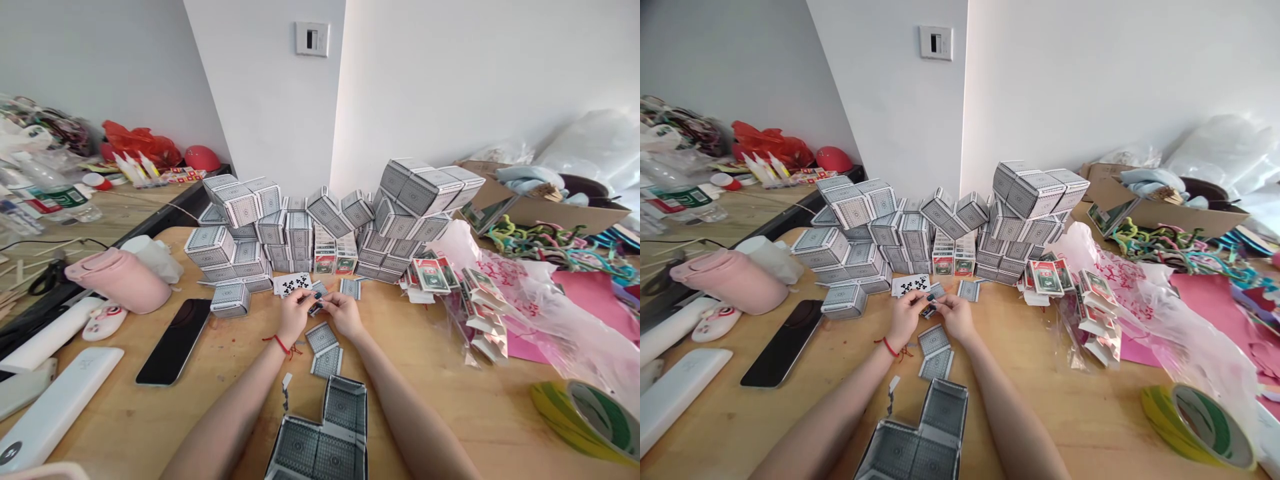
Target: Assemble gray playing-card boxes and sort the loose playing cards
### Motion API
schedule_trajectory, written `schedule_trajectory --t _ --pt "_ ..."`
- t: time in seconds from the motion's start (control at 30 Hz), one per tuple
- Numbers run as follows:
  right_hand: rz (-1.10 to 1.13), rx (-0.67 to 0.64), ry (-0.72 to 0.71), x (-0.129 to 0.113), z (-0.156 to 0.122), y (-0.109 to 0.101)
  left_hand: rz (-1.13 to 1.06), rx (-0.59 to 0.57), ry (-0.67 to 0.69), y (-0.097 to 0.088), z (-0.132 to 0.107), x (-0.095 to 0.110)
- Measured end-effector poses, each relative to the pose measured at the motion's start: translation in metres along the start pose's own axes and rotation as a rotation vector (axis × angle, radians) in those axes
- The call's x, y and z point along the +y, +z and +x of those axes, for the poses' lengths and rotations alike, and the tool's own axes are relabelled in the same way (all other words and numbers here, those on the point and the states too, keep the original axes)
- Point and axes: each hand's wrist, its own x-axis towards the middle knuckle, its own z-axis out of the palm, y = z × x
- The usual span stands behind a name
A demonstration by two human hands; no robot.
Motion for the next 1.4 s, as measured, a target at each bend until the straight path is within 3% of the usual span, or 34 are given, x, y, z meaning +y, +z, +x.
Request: schedule_trajectory --t 0.23,0.43,0.6,0.93,1.27,1.4 --pt "-0.073 0.003 -0.037 -0.001 -0.001 0.000 -0.129 -0.004 -0.103 0.001 0.002 -0.004" --pt "-0.043 0.028 -0.010 -0.003 -0.003 0.002 0.159 -0.013 0.099 0.001 -0.002 -0.001" --pt "-0.160 0.031 -0.045 -0.002 -0.003 0.002 0.369 -0.013 0.230 0.001 -0.004 -0.001" --pt "-0.208 0.038 -0.070 -0.004 -0.005 0.005 0.494 0.032 0.271 0.007 -0.005 -0.003" --pt "-0.154 0.017 -0.033 -0.009 -0.008 0.010 0.633 -0.007 0.298 0.005 -0.006 -0.001" --pt "-0.043 -0.014 0.059 -0.010 -0.007 0.011 0.632 -0.019 0.290 0.006 -0.007 -0.002"
